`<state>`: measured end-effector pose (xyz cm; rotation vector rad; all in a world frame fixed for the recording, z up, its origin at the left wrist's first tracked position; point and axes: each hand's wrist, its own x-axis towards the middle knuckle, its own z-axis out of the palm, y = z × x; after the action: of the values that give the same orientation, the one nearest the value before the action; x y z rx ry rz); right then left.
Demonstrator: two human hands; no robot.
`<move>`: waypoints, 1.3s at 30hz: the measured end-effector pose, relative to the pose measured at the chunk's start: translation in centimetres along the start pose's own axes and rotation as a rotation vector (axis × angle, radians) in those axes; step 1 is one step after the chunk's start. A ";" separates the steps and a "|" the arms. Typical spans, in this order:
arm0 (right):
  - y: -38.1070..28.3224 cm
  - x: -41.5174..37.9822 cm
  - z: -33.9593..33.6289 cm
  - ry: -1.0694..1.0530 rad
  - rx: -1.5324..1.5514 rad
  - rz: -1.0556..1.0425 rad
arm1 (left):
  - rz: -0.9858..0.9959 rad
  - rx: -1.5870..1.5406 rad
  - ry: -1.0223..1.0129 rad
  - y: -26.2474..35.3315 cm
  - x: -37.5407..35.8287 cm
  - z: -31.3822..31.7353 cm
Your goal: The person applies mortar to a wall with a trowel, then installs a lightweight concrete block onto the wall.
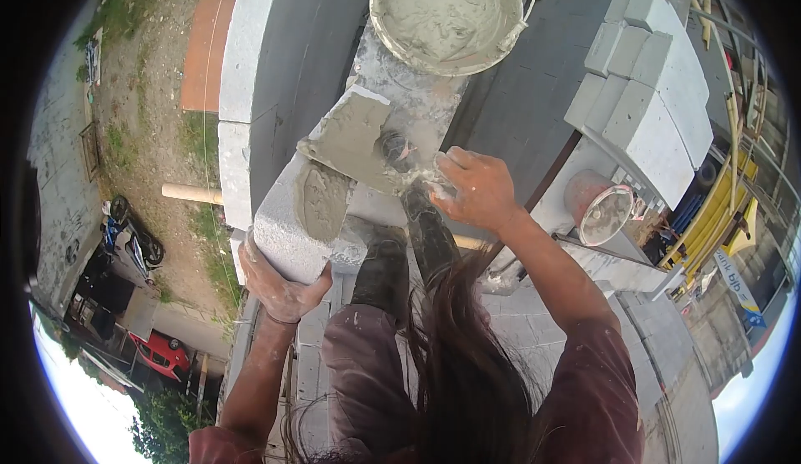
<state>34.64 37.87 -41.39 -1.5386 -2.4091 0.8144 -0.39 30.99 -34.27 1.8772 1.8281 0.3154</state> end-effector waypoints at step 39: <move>-3.6 -8.2 -10.4 -0.156 -0.104 0.088 | -0.064 0.021 0.029 2.7 1.9 -0.2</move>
<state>39.88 33.15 -29.61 -1.6884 -2.5467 0.8695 2.02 32.99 -33.10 1.8327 1.9136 0.3033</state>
